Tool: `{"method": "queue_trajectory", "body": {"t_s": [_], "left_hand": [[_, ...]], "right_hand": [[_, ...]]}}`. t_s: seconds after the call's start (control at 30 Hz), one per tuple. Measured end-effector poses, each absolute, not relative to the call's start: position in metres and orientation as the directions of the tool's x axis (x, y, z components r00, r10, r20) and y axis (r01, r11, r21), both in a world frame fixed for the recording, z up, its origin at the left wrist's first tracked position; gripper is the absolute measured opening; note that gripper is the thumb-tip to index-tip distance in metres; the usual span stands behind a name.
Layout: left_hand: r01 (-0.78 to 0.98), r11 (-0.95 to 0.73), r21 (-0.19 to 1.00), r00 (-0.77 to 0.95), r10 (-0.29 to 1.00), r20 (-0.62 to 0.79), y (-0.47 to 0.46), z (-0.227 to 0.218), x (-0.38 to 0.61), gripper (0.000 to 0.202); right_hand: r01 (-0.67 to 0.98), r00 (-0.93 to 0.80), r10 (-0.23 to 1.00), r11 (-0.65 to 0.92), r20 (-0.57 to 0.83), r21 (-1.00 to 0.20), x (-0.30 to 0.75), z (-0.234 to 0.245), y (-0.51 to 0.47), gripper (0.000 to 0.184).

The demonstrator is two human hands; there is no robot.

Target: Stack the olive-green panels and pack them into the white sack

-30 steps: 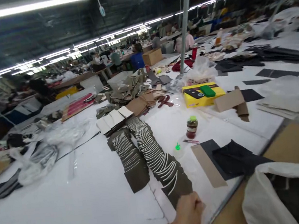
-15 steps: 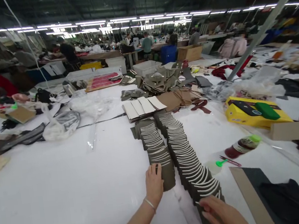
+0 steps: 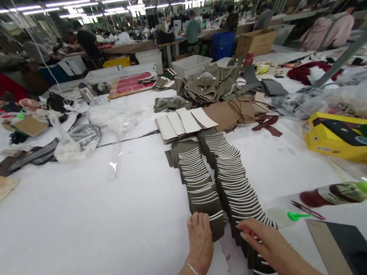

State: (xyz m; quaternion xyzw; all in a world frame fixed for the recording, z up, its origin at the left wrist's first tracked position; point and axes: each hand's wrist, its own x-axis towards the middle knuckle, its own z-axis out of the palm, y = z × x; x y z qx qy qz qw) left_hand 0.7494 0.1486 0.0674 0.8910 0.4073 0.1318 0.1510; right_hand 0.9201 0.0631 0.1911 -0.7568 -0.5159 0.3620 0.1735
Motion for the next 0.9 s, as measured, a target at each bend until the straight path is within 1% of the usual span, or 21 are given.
{"method": "queue_trajectory", "body": {"t_s": [0.13, 0.2, 0.27, 0.4, 0.5, 0.63, 0.77, 0.9], "left_hand": [[0.726, -0.601, 0.335, 0.627, 0.778, 0.034, 0.16, 0.076, 0.756, 0.071], [0.729, -0.608, 0.314, 0.639, 0.769, 0.005, 0.165, 0.078, 0.759, 0.075], [0.731, -0.608, 0.31, 0.64, 0.769, -0.001, 0.167, 0.078, 0.761, 0.073], [0.747, -0.57, 0.341, 0.613, 0.79, -0.022, 0.168, 0.077, 0.765, 0.069], [0.737, -0.575, 0.354, 0.615, 0.788, -0.002, 0.171, 0.077, 0.769, 0.064], [0.713, -0.603, 0.358, 0.638, 0.77, 0.027, 0.176, 0.077, 0.773, 0.062], [0.695, -0.64, 0.328, 0.67, 0.742, 0.029, 0.179, 0.077, 0.774, 0.058], [0.705, -0.644, 0.299, 0.668, 0.743, 0.026, 0.181, 0.077, 0.775, 0.053]], "right_hand": [[0.666, 0.169, 0.911, -0.387, -0.377, -0.637, 0.929, 0.182, 0.079, 0.026], [0.665, 0.151, 0.908, -0.386, -0.392, -0.639, 0.932, 0.177, 0.083, 0.026], [0.655, 0.141, 0.905, -0.389, -0.401, -0.647, 0.935, 0.174, 0.084, 0.025], [0.636, 0.14, 0.901, -0.4, -0.411, -0.66, 0.941, 0.166, 0.085, 0.024], [0.631, 0.158, 0.897, -0.413, -0.413, -0.657, 0.944, 0.163, 0.087, 0.023], [0.633, 0.154, 0.902, -0.404, -0.404, -0.661, 0.948, 0.159, 0.091, 0.022], [0.636, 0.148, 0.899, -0.406, -0.412, -0.656, 0.949, 0.156, 0.093, 0.023], [0.63, 0.141, 0.894, -0.413, -0.426, -0.658, 0.948, 0.154, 0.093, 0.024]]}}
